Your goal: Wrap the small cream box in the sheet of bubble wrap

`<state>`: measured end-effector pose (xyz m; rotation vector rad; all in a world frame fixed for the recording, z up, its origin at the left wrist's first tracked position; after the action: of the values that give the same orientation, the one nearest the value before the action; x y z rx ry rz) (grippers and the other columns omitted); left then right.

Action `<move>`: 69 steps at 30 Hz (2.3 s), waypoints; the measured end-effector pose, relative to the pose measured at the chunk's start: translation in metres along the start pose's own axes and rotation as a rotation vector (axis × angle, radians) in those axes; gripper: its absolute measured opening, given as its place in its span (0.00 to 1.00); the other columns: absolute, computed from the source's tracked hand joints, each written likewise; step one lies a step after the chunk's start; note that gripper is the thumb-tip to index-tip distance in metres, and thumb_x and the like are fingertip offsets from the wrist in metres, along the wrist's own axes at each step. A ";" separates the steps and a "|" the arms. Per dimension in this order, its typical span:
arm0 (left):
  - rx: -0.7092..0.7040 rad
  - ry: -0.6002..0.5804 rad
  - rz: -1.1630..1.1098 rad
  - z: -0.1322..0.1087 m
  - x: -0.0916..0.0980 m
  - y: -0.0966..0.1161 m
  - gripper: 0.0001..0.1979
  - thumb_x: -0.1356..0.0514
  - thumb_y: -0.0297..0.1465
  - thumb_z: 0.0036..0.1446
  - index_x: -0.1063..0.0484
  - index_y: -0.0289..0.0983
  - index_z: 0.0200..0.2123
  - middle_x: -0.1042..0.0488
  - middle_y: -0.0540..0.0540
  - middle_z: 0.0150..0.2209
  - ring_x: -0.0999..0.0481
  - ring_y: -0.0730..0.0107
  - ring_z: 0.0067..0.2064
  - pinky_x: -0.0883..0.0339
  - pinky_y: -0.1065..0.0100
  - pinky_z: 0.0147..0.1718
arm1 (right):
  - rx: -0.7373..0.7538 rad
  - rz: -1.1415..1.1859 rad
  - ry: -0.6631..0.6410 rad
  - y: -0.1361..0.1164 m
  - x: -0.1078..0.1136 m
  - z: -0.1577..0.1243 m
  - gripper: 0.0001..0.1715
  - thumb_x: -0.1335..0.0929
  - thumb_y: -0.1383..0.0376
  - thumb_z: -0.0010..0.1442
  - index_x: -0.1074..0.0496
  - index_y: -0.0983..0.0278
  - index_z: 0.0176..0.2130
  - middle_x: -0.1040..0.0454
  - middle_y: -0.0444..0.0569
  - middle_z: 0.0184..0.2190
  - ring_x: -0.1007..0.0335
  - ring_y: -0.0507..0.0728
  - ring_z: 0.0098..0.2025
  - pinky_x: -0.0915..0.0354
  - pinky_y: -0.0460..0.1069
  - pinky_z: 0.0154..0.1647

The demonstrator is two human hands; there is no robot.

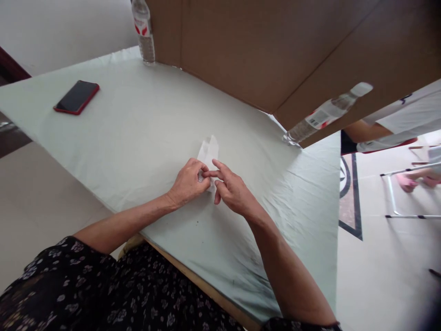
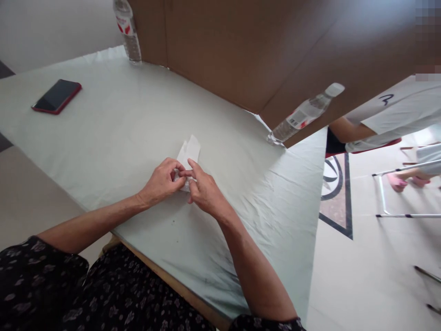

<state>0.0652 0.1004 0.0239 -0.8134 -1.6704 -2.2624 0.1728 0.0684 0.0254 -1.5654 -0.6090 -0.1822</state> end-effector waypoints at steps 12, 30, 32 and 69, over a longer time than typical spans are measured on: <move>-0.078 0.083 0.000 -0.007 0.000 -0.003 0.08 0.38 0.24 0.52 0.26 0.36 0.37 0.29 0.44 0.44 0.31 0.75 0.30 0.28 0.67 0.35 | -0.325 0.290 0.331 0.081 0.039 0.048 0.30 0.27 0.59 0.51 0.29 0.71 0.51 0.23 0.49 0.28 0.29 0.53 0.20 0.44 0.45 0.10; -0.282 0.073 0.196 -0.011 -0.001 0.018 0.11 0.42 0.25 0.57 0.25 0.39 0.43 0.22 0.43 0.49 0.21 0.65 0.44 0.26 0.65 0.43 | -0.195 0.261 0.165 0.063 0.029 0.097 0.13 0.27 0.59 0.42 0.32 0.63 0.26 0.39 0.37 0.19 0.47 0.47 0.23 0.50 0.45 0.21; -0.282 0.069 0.181 -0.010 -0.001 0.017 0.11 0.42 0.25 0.57 0.25 0.38 0.42 0.21 0.43 0.44 0.21 0.62 0.47 0.26 0.63 0.46 | -0.157 0.321 0.150 0.058 0.026 0.097 0.12 0.28 0.59 0.44 0.29 0.64 0.27 0.35 0.39 0.21 0.45 0.48 0.24 0.48 0.45 0.23; -0.318 -0.310 -0.022 -0.013 0.004 -0.002 0.22 0.39 0.24 0.47 0.31 0.38 0.48 0.30 0.35 0.61 0.32 0.53 0.65 0.36 0.51 0.61 | 0.557 -0.293 0.241 0.004 -0.007 -0.019 0.21 0.33 0.67 0.61 0.26 0.59 0.54 0.24 0.58 0.57 0.33 0.62 0.64 0.36 0.63 0.65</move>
<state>0.0575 0.0897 0.0220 -1.2792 -1.4517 -2.5633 0.1740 0.0488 0.0205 -0.8983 -0.6298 -0.3809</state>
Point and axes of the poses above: each hand's wrist, its own z-axis towards the middle knuckle, its own x-axis out of the back of the hand, y = z × x, the point moved 10 cm from there along z, towards the middle knuckle
